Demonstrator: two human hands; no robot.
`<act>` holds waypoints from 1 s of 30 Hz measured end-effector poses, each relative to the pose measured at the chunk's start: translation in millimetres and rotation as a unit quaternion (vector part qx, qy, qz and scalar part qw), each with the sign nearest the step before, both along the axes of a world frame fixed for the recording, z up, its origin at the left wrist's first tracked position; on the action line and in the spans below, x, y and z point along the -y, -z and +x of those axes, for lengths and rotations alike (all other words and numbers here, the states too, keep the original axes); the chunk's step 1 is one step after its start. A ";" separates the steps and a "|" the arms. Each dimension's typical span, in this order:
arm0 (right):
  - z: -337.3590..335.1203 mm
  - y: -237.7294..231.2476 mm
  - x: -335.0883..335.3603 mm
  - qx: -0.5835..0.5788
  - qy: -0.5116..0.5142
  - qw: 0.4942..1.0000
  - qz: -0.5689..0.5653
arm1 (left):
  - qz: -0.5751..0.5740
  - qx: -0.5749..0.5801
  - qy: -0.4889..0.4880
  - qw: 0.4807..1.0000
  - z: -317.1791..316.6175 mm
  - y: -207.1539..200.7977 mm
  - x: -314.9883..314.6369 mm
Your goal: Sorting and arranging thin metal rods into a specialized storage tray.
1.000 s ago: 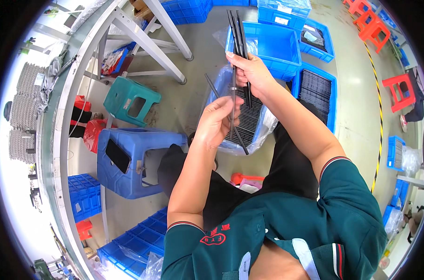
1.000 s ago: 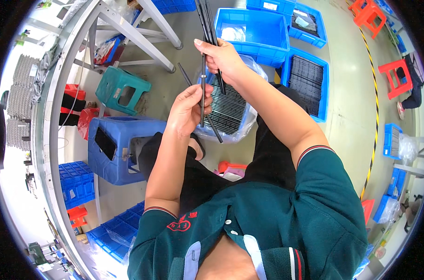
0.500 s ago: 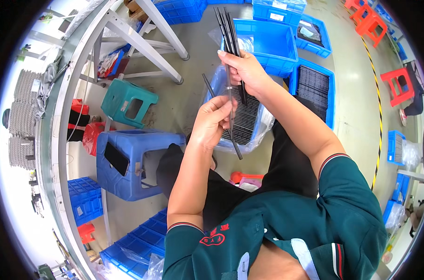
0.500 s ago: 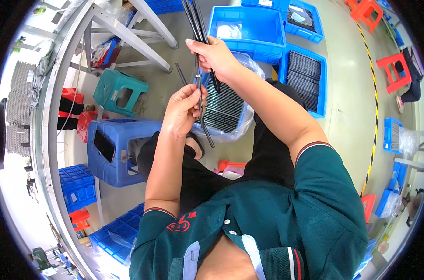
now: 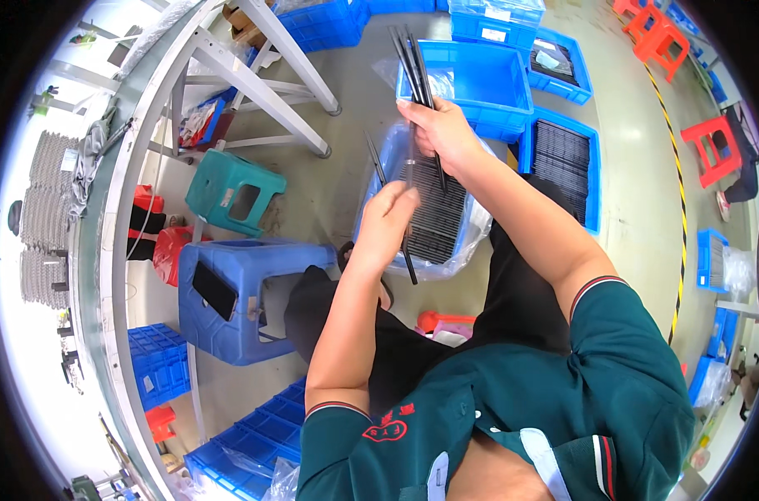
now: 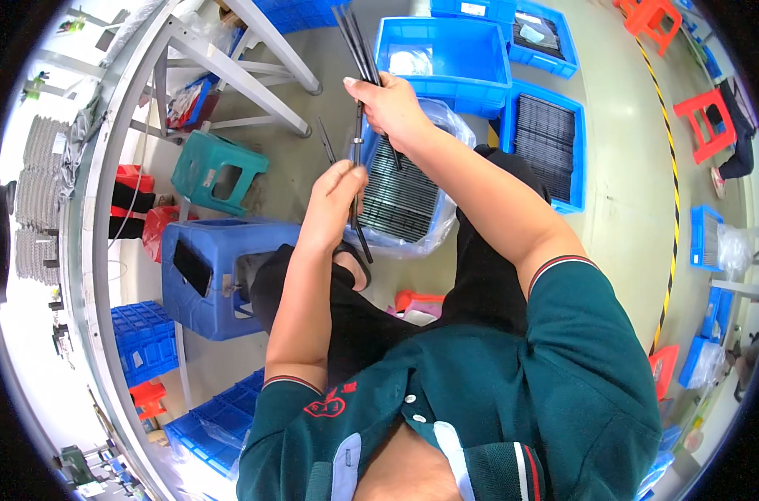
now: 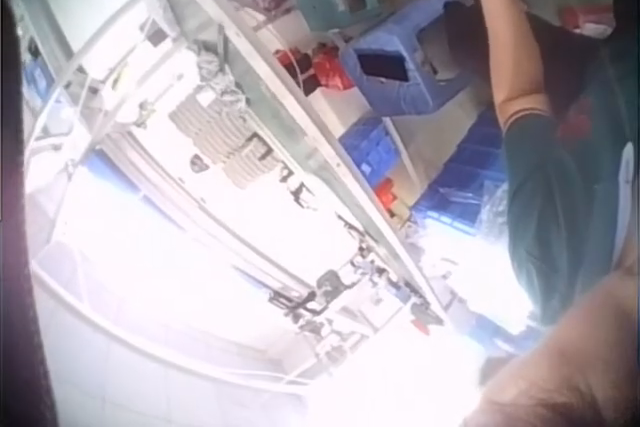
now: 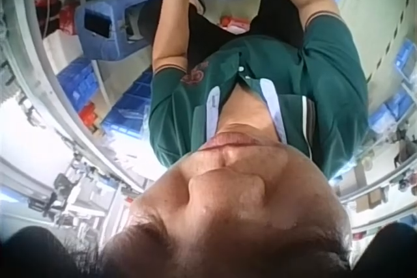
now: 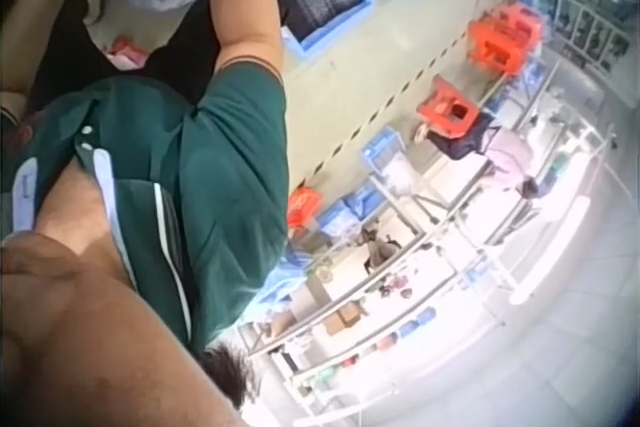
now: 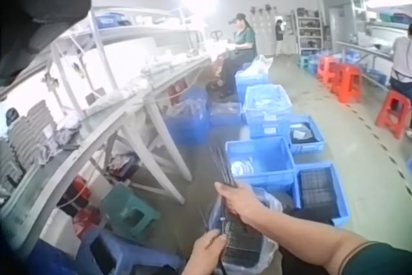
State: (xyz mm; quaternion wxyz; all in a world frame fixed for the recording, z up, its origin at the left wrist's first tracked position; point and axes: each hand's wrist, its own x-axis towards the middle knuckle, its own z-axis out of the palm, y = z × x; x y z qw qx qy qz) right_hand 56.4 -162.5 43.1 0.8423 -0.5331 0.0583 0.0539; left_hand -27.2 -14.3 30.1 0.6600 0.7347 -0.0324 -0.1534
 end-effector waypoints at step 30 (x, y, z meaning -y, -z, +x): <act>7.7 5.4 -3.2 -0.025 -0.026 0.999 0.020 | -0.347 -0.191 0.050 0.917 9.0 6.9 10.6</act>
